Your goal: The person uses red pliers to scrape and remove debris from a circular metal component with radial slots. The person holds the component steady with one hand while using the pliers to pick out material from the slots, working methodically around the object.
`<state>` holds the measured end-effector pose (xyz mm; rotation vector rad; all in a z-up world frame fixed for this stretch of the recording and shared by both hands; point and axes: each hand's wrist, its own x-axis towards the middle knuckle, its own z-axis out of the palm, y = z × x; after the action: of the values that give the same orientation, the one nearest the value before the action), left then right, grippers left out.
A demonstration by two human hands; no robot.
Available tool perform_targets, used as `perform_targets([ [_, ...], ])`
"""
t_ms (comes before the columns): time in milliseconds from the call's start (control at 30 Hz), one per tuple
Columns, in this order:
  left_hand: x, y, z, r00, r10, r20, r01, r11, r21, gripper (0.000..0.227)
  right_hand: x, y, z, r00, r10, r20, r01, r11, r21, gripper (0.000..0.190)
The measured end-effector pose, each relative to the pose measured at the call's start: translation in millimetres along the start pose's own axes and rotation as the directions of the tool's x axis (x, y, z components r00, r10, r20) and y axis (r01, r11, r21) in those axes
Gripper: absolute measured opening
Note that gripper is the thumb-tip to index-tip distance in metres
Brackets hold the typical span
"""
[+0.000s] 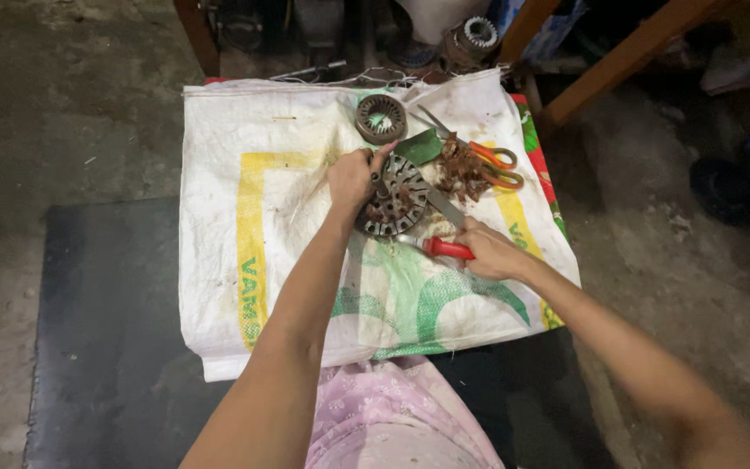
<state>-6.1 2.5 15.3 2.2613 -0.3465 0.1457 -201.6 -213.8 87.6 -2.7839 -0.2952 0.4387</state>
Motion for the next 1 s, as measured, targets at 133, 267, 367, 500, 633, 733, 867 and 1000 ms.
perform_targets([
  [133,0.7,-1.2,6.3,1.0,0.008,0.006,-0.008,1.0,0.002,0.071,-9.7,11.5,20.1,0.997,0.076,-0.013,-0.074,0.992,0.098,0.019],
  [267,3.8,-1.5,4.4,1.0,0.014,0.017,-0.014,1.0,0.001,0.071,-21.3,9.9,32.5,0.993,-0.049,-0.106,0.085,0.924,0.372,0.016],
  [367,1.6,-2.4,4.0,1.0,0.004,0.014,-0.004,1.0,-0.018,0.071,-30.6,12.0,32.4,0.98,0.106,-0.17,0.082,0.561,0.824,0.008],
  [500,1.3,-1.1,5.5,1.0,0.0,0.004,0.0,1.0,0.006,0.073,-27.0,21.2,7.9,0.98,0.096,-0.174,0.181,-0.064,0.981,0.014],
  [633,3.3,-3.5,6.5,1.0,0.014,-0.002,-0.014,1.0,0.021,0.071,-12.1,11.6,-3.0,0.945,-0.021,-0.326,0.326,0.002,0.945,0.016],
  [733,2.7,-5.3,12.6,1.0,0.027,-0.012,-0.027,1.0,0.008,0.069,0.4,-4.7,3.2,0.938,0.008,-0.348,0.344,-0.165,0.924,0.017],
  [867,4.5,-12.7,13.4,0.998,0.049,-0.042,-0.049,0.999,0.007,0.065,15.7,-29.7,10.1,0.921,-0.016,-0.389,0.362,-0.334,0.87,0.017],
  [1000,4.2,-13.7,20.8,0.999,0.032,-0.016,-0.032,0.999,-0.008,0.068,6.4,-37.2,2.7,0.907,0.133,-0.4,0.412,-0.484,0.772,0.028],
])
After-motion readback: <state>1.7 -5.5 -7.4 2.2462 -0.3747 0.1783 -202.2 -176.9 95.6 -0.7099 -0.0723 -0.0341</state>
